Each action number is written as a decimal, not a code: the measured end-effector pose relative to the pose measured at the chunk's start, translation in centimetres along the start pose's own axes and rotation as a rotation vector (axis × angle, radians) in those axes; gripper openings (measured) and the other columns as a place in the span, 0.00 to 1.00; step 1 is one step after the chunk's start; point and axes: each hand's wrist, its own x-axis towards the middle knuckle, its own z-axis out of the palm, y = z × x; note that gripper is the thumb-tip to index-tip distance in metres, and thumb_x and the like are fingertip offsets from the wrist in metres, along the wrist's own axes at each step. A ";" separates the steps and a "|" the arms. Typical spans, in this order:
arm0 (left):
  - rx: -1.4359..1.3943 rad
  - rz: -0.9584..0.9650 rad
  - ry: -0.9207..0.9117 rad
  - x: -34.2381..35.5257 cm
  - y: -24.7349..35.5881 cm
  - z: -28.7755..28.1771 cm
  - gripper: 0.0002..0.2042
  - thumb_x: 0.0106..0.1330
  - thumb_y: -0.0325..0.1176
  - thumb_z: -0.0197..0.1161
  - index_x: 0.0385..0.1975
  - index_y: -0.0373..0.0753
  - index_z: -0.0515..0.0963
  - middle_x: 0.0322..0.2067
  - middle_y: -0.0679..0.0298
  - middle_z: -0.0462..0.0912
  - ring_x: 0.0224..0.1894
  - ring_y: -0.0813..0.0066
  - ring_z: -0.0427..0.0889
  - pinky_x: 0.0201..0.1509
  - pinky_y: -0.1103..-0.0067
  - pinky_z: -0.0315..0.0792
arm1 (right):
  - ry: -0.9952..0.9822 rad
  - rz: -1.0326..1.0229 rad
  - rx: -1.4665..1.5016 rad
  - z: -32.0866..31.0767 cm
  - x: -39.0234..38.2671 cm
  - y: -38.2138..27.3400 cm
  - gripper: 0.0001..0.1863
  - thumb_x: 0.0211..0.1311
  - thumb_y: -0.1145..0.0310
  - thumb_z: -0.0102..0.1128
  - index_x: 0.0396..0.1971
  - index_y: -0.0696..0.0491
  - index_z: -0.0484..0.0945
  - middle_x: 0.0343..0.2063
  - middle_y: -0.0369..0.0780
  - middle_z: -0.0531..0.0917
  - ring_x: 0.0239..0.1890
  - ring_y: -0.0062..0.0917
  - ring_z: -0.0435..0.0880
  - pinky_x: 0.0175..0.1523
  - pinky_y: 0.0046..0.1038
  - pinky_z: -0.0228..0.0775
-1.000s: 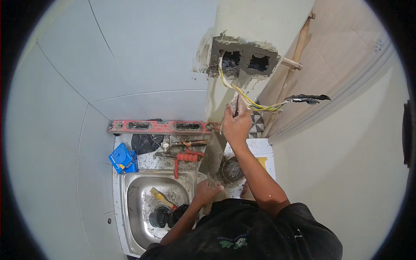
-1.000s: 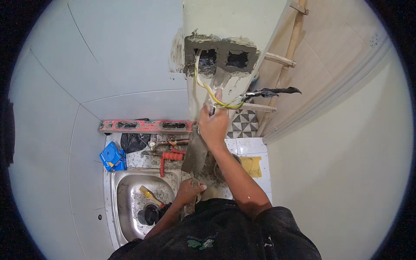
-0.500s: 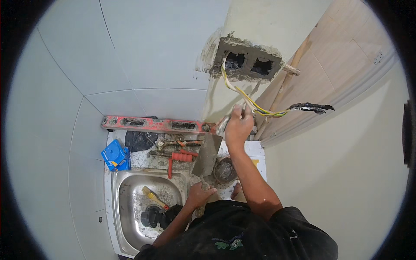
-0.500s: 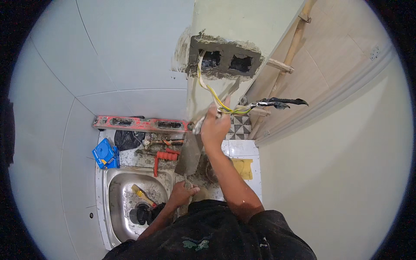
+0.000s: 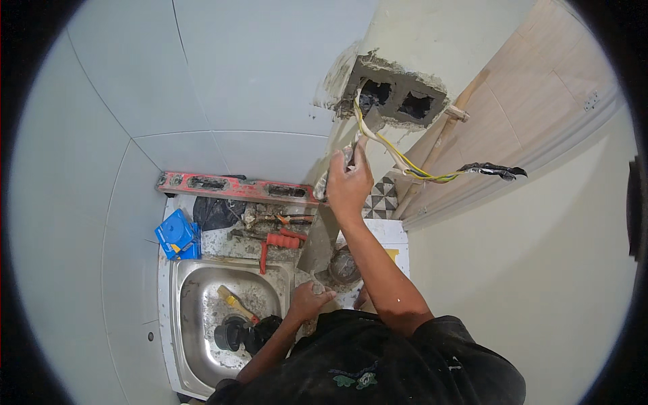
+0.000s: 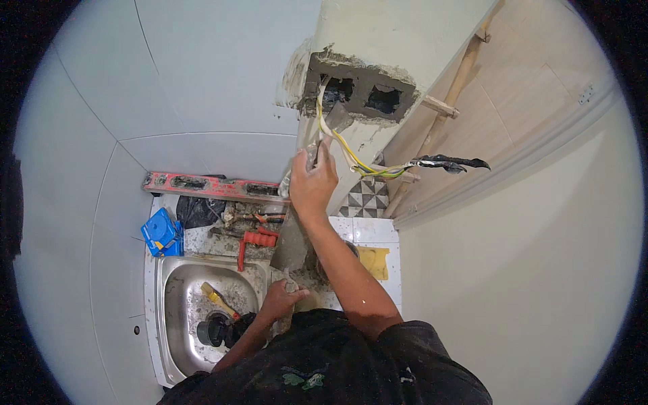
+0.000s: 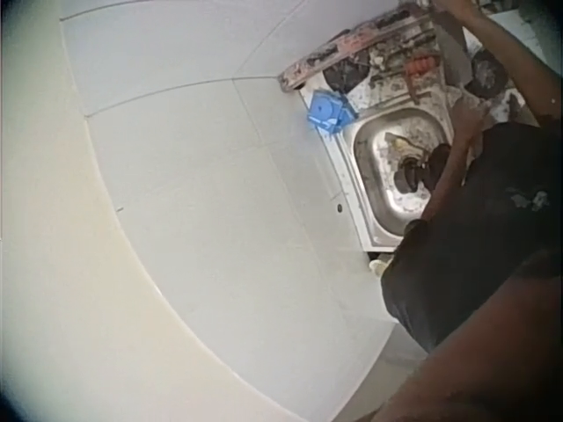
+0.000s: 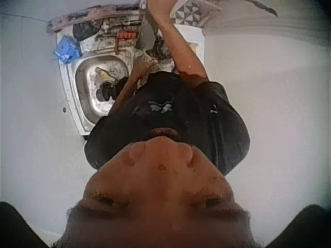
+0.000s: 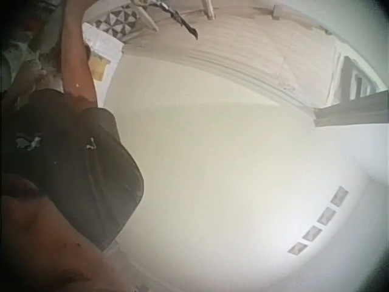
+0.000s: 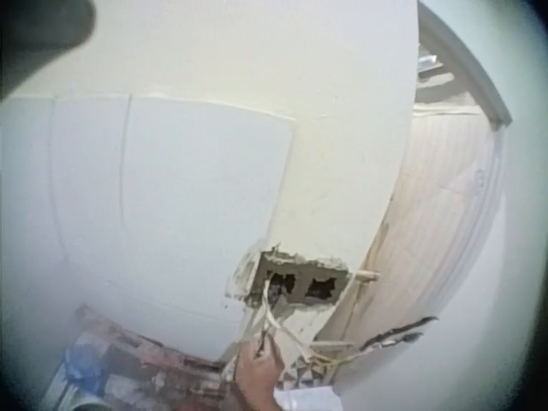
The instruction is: Apply plaster or cement to a hole in the wall around electrical wiring.
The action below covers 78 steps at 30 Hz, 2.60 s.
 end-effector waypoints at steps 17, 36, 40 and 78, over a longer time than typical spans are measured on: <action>-0.012 -0.035 -0.001 0.2 -2.2 0.3 0.19 0.54 0.45 0.70 0.33 0.33 0.80 0.28 0.54 0.83 0.31 0.65 0.81 0.39 0.70 0.73 | -0.010 -0.546 -0.347 0.0 3.4 9.1 0.28 0.58 0.70 0.62 0.59 0.58 0.67 0.33 0.47 0.73 0.30 0.41 0.76 0.31 0.38 0.73; -0.085 -0.057 0.012 0.0 -0.6 -0.5 0.17 0.51 0.43 0.71 0.30 0.34 0.80 0.25 0.57 0.81 0.29 0.66 0.80 0.37 0.72 0.73 | -0.427 -0.708 -0.606 -10.3 6.6 4.6 0.30 0.53 0.72 0.60 0.60 0.45 0.71 0.33 0.44 0.73 0.32 0.38 0.79 0.34 0.38 0.73; -0.056 -0.086 0.014 0.4 -0.1 -0.1 0.18 0.51 0.44 0.71 0.30 0.34 0.81 0.27 0.54 0.82 0.31 0.63 0.82 0.37 0.71 0.73 | -0.504 -0.737 -0.775 -11.2 9.0 2.9 0.29 0.54 0.74 0.58 0.59 0.44 0.72 0.26 0.41 0.71 0.27 0.38 0.80 0.30 0.37 0.75; -0.110 -0.006 -0.057 1.4 -1.2 1.5 0.16 0.52 0.41 0.73 0.32 0.34 0.81 0.29 0.59 0.85 0.33 0.71 0.83 0.39 0.73 0.74 | -0.674 -1.276 -1.450 -16.1 18.2 -13.3 0.06 0.55 0.70 0.54 0.23 0.51 0.80 0.30 0.38 0.79 0.36 0.29 0.81 0.41 0.32 0.75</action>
